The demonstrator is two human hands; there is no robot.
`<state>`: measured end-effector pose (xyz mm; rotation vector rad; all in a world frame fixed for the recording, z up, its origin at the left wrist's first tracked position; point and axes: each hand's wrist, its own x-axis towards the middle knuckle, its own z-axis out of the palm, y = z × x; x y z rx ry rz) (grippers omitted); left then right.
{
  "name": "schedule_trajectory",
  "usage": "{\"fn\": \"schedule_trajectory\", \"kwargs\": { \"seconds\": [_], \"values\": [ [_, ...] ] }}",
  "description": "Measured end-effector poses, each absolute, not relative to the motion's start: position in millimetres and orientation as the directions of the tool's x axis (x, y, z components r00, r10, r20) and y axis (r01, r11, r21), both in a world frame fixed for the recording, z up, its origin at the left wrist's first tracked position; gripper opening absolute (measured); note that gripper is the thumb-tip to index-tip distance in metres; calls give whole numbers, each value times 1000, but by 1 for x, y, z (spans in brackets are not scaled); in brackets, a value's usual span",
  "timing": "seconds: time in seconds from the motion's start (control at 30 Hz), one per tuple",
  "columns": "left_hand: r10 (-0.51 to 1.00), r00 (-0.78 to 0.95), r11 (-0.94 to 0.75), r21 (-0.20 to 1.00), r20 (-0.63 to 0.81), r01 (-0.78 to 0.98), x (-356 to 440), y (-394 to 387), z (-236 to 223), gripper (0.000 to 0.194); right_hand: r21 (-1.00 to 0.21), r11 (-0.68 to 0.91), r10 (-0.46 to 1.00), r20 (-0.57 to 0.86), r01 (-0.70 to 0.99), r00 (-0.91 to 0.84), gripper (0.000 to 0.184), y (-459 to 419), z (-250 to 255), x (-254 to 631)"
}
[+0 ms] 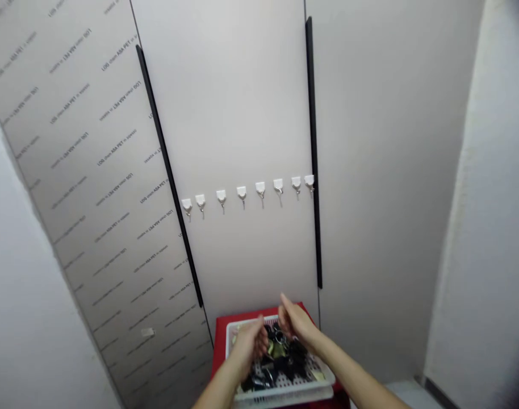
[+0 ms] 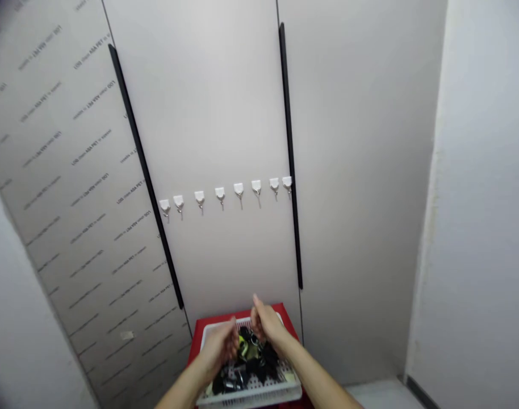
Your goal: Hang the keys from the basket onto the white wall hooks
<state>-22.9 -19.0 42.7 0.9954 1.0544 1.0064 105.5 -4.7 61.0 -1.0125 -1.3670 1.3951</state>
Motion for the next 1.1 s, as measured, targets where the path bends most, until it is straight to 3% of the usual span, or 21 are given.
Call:
{"fn": "schedule_trajectory", "kwargs": {
  "seconds": [0.07,0.17,0.3,0.6,0.87,1.1],
  "values": [
    [972,197,170,958,-125,-232,-26,-19,74,41,-956,-156,900,-34,-249,-435,52,-4,86,99],
    [964,258,125,959,-57,-253,-37,-16,112,48,-891,-240,830,17,-385,-558,54,-4,113,86],
    [966,255,108,970,-51,-217,-50,-12,128,52,-892,-296,764,-7,-340,-645,54,-3,119,67],
    [960,276,132,954,-56,-267,-42,10,116,51,-876,-313,762,-2,-366,-648,53,17,110,67],
    [989,139,113,865,-50,-489,-39,5,112,38,-852,-332,755,17,-404,-655,54,24,111,66],
    [995,65,100,830,-77,-549,-40,15,95,30,-813,-412,699,7,-411,-715,55,50,87,62]
  ]
}}
